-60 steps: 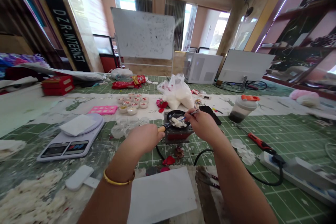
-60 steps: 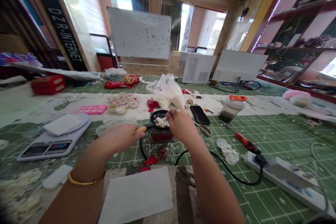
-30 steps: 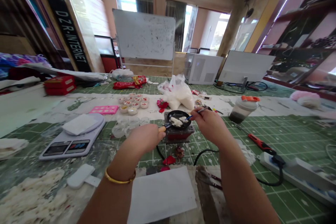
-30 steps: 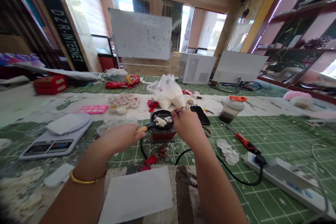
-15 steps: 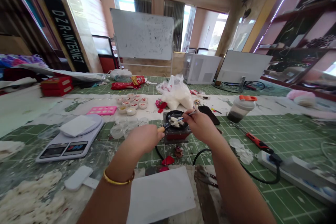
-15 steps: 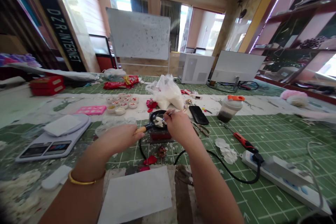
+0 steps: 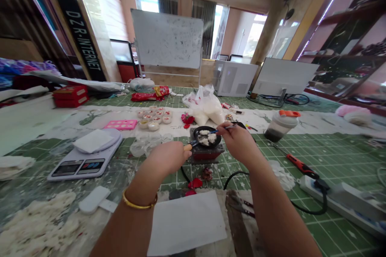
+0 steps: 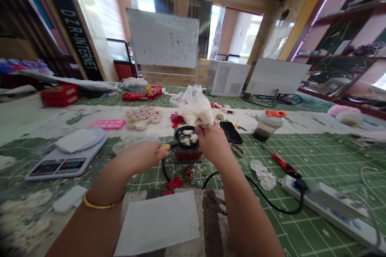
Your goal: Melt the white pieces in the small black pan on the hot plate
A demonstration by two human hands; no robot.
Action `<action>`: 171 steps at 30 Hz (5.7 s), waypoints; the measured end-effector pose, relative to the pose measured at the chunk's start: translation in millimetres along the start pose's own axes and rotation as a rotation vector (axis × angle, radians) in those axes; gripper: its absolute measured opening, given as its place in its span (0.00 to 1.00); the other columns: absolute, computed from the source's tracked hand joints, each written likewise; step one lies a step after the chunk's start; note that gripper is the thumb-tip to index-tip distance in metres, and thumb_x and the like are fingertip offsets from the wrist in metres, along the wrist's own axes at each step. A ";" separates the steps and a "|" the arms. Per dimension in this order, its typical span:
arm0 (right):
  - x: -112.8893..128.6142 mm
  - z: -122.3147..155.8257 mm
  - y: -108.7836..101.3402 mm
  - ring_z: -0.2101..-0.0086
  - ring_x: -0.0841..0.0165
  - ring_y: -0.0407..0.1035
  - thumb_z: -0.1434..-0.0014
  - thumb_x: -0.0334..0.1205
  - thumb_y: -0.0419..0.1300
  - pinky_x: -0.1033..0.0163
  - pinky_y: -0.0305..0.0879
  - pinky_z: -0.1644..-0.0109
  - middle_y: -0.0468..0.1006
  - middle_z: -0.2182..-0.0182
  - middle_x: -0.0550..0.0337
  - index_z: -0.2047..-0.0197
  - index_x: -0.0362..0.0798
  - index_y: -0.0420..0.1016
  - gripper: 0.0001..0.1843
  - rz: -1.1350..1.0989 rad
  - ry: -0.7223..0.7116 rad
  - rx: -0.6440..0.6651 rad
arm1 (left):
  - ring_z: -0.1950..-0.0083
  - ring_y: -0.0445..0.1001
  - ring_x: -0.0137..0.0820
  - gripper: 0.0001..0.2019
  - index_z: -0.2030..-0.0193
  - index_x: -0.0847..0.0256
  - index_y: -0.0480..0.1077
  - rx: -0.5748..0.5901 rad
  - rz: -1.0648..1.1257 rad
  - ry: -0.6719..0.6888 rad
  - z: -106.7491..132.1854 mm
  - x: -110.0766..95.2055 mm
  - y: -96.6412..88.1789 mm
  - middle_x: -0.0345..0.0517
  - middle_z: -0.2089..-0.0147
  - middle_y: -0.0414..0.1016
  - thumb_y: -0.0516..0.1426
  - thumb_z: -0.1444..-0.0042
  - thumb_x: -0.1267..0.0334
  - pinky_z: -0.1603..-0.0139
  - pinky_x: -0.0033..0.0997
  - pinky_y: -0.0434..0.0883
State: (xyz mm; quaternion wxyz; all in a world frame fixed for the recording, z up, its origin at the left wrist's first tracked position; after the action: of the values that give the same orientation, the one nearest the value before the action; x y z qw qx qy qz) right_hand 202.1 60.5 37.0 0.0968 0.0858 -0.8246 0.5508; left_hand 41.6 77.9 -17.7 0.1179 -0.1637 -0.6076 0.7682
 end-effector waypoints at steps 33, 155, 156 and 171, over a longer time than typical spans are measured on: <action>13.9 5.1 4.0 0.67 0.70 0.67 0.42 0.43 0.45 0.69 0.54 0.65 0.76 0.69 0.59 0.67 0.48 0.72 0.16 -0.166 -0.077 0.039 | 0.70 0.70 0.36 0.22 0.70 0.60 0.66 -0.001 -0.023 -0.013 0.2 -0.5 0.6 0.49 0.68 0.73 0.40 0.48 0.47 0.73 0.31 0.63; -16.5 5.4 -22.3 0.76 0.72 0.64 0.47 0.51 0.47 0.67 0.54 0.72 0.73 0.76 0.60 0.69 0.47 0.71 0.18 -0.324 0.050 -0.133 | 0.72 0.68 0.33 0.21 0.71 0.60 0.66 -0.011 -0.022 0.007 -3.4 -0.5 2.6 0.48 0.69 0.72 0.41 0.48 0.48 0.75 0.28 0.60; -13.5 5.5 -21.0 0.75 0.72 0.64 0.47 0.51 0.47 0.67 0.54 0.72 0.73 0.76 0.60 0.69 0.47 0.71 0.18 -0.326 0.035 -0.122 | 0.72 0.68 0.32 0.21 0.71 0.60 0.66 -0.018 -0.025 0.008 -2.9 -0.8 1.8 0.48 0.68 0.72 0.40 0.48 0.48 0.75 0.27 0.60; -6.7 8.2 -18.8 0.78 0.73 0.63 0.47 0.50 0.49 0.68 0.52 0.75 0.72 0.81 0.62 0.70 0.48 0.72 0.17 -0.288 0.034 -0.096 | 0.73 0.69 0.33 0.21 0.71 0.59 0.66 0.002 -0.030 0.007 -2.3 -0.8 3.3 0.46 0.70 0.72 0.40 0.48 0.48 0.75 0.28 0.59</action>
State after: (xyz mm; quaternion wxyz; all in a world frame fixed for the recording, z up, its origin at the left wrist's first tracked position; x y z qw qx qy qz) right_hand 212.7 46.0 49.0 0.1929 0.1892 -0.8274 0.4923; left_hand 43.3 78.9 -21.3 0.1317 -0.1569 -0.6088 0.7664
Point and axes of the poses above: each hand's wrist, its own z-axis away from the middle knuckle, its own y-axis out of the palm, x = y × z, the point moved 10 cm from there along -z, towards the middle knuckle
